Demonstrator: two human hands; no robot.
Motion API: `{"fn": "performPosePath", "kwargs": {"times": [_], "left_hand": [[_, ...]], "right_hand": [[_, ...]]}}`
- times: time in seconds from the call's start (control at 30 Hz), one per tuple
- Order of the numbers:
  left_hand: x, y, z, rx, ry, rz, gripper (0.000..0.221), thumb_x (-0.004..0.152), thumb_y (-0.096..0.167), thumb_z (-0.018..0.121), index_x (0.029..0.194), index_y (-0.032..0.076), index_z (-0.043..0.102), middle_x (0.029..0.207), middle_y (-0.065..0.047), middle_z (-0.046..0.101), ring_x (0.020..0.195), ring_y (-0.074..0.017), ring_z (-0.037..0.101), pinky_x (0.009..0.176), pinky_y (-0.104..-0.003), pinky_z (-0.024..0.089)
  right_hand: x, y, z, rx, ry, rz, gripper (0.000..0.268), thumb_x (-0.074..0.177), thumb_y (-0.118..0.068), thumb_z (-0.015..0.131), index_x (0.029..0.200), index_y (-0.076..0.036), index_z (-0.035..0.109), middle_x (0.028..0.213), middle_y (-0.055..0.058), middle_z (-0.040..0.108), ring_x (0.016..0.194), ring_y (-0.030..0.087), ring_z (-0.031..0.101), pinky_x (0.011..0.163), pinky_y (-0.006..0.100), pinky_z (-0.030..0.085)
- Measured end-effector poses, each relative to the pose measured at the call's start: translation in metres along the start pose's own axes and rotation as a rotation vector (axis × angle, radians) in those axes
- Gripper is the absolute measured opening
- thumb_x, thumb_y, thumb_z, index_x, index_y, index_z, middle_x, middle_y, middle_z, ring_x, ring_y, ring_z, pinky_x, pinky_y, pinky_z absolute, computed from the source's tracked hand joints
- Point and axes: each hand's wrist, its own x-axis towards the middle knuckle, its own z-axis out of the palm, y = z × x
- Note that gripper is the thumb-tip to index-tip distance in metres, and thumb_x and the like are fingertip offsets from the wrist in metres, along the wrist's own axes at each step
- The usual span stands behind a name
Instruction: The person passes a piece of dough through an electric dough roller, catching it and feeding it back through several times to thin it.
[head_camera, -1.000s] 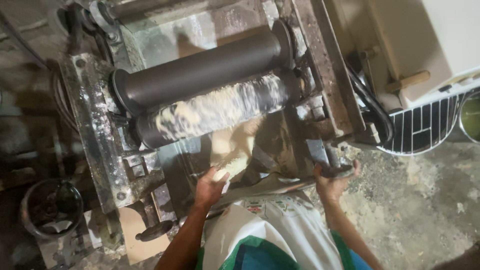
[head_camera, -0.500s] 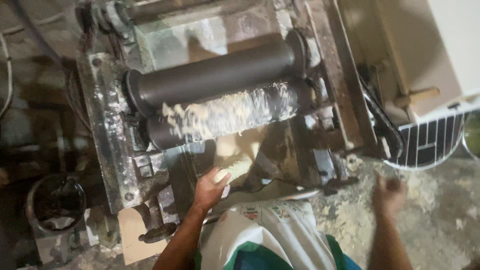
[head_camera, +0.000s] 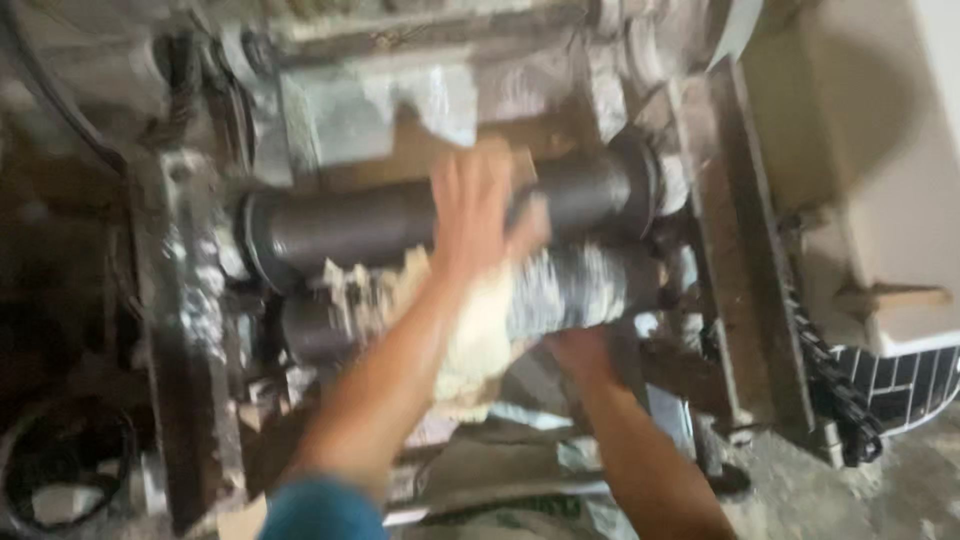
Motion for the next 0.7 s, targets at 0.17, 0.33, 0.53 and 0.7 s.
{"fn": "performPosePath", "kwargs": {"times": [0.17, 0.33, 0.53, 0.7], "left_hand": [[-0.067, -0.015, 0.023, -0.615, 0.088, -0.235, 0.026, 0.099, 0.027, 0.077, 0.114, 0.012, 0.061, 0.116, -0.010, 0.057, 0.108, -0.0317, 0.056, 0.096, -0.044, 0.044], [-0.284, 0.012, 0.008, -0.818, -0.142, -1.049, 0.027, 0.100, 0.027, 0.075, 0.116, 0.011, 0.060, 0.118, -0.011, 0.057, 0.109, -0.0319, 0.056, 0.097, -0.045, 0.044], [-0.288, -0.085, 0.094, -1.018, -0.120, -1.197, 0.029, 0.100, 0.028, 0.073, 0.118, 0.010, 0.060, 0.120, -0.011, 0.057, 0.111, -0.0322, 0.056, 0.098, -0.045, 0.044], [-0.254, -0.103, 0.129, -1.271, -0.048, -1.144, 0.030, 0.100, 0.028, 0.072, 0.120, 0.010, 0.059, 0.122, -0.012, 0.057, 0.112, -0.0324, 0.056, 0.099, -0.046, 0.045]], "right_hand": [[0.091, 0.038, 0.014, 0.083, -0.042, -0.033, 0.056, 0.099, -0.055, 0.048, 0.106, -0.001, 0.064, 0.098, 0.010, 0.070, 0.099, 0.023, 0.070, 0.099, 0.040, 0.056], [0.094, 0.054, 0.020, 0.090, -0.052, -0.018, 0.055, 0.100, -0.054, 0.048, 0.108, -0.001, 0.064, 0.100, 0.010, 0.070, 0.100, 0.024, 0.069, 0.099, 0.041, 0.056], [0.086, 0.048, 0.026, 0.077, -0.042, -0.038, 0.054, 0.100, -0.052, 0.048, 0.110, -0.001, 0.063, 0.103, 0.011, 0.070, 0.102, 0.024, 0.069, 0.099, 0.041, 0.056], [0.068, 0.062, 0.010, 0.080, -0.012, 0.033, 0.053, 0.101, -0.051, 0.048, 0.112, -0.001, 0.063, 0.105, 0.012, 0.069, 0.103, 0.025, 0.069, 0.099, 0.042, 0.055]]}}
